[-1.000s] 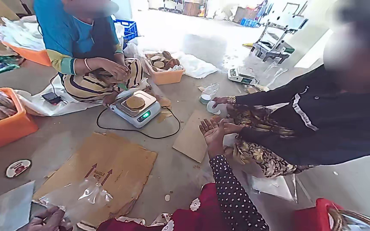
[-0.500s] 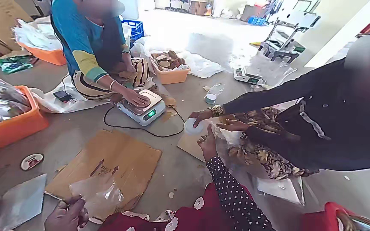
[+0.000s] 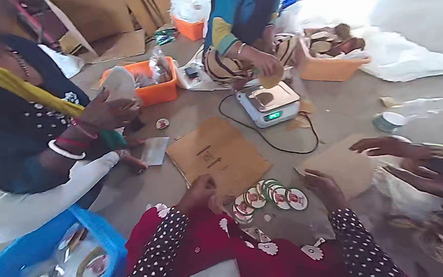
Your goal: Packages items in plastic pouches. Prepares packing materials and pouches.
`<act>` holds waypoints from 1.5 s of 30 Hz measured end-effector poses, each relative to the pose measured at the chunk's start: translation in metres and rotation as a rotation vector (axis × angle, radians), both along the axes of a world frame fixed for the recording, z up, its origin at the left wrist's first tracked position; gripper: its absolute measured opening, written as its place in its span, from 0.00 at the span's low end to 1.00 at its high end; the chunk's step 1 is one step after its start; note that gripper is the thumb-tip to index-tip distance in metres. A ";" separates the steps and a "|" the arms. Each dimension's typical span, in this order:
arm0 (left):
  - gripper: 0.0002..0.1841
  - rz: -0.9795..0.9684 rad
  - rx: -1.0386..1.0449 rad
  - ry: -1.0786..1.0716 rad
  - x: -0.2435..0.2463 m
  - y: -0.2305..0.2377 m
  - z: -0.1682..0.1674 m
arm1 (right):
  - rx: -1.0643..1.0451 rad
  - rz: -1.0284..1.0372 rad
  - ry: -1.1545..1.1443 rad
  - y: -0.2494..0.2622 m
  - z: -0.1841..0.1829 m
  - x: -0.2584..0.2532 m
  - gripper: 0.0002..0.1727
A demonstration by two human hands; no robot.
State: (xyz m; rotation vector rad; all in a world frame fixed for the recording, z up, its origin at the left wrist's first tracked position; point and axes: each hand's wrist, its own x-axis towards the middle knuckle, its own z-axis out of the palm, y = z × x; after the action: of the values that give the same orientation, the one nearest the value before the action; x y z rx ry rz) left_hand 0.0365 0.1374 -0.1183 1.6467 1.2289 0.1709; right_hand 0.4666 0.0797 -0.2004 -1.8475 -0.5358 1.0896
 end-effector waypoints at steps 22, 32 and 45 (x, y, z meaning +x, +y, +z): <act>0.08 0.698 0.120 -0.212 -0.005 0.006 0.001 | -0.187 0.815 -0.733 0.002 -0.018 -0.034 0.46; 0.10 0.636 0.085 -0.187 0.001 0.007 0.001 | -0.221 1.150 -0.933 0.025 -0.015 -0.086 0.54; 0.12 0.624 0.070 -0.179 0.000 0.008 0.002 | -0.272 1.277 -1.022 0.037 -0.015 -0.094 0.52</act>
State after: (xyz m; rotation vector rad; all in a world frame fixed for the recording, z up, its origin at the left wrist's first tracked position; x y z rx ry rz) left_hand 0.0366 0.1449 -0.1162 1.2246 1.5734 0.7361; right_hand 0.3729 0.1168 -0.2150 -2.1906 -2.4844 0.8247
